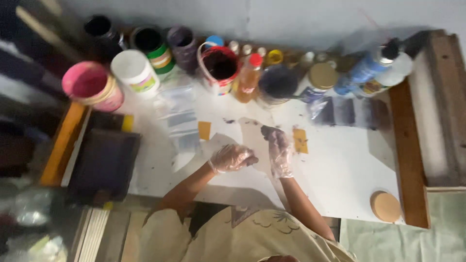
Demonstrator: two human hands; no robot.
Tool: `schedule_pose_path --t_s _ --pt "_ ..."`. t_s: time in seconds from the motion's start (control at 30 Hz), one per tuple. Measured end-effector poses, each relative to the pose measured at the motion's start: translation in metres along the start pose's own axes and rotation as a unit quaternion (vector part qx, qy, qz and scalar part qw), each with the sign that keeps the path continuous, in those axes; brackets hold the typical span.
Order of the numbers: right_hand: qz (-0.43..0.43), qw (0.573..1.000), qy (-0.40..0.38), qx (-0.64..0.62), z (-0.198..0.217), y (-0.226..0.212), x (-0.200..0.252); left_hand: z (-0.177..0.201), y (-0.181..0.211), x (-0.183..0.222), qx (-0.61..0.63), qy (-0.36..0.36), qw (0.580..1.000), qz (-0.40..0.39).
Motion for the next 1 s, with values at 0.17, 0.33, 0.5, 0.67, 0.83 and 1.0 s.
schedule_pose_path --t_s 0.17,0.33,0.5,0.67,0.83,1.0 --pt "0.025 0.997 -0.039 -0.063 -0.052 -0.014 0.016 0.0 -0.028 0.021 -0.111 0.106 0.986 -0.063" --pt "0.2 0.972 -0.122 -0.016 -0.081 -0.028 0.006 0.006 -0.043 0.046 -0.18 0.148 0.969 -0.081" --pt "0.35 0.914 -0.203 0.004 -0.12 -0.033 -0.002 0.021 -0.083 0.067 -0.279 0.219 0.934 -0.034" --pt "0.273 0.925 -0.263 -0.028 -0.167 -0.036 0.006 0.098 -0.046 0.095 -0.256 0.314 0.906 0.123" --pt "0.213 0.936 -0.277 -0.054 -0.191 -0.034 0.007 0.149 -0.009 0.102 -0.209 0.412 0.87 0.17" --pt "0.25 0.917 -0.308 0.041 -0.21 0.004 -0.019 0.156 -0.023 0.115 -0.275 0.416 0.856 0.136"
Point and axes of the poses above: each hand's wrist, its own x-axis away from the middle knuckle, its own z-axis out of the back of the hand, y = z × x, the point moved 4 cm from there along -x, towards the middle knuckle, and after that the axes turned 10 degrees about -y, right-handed, at the moved point
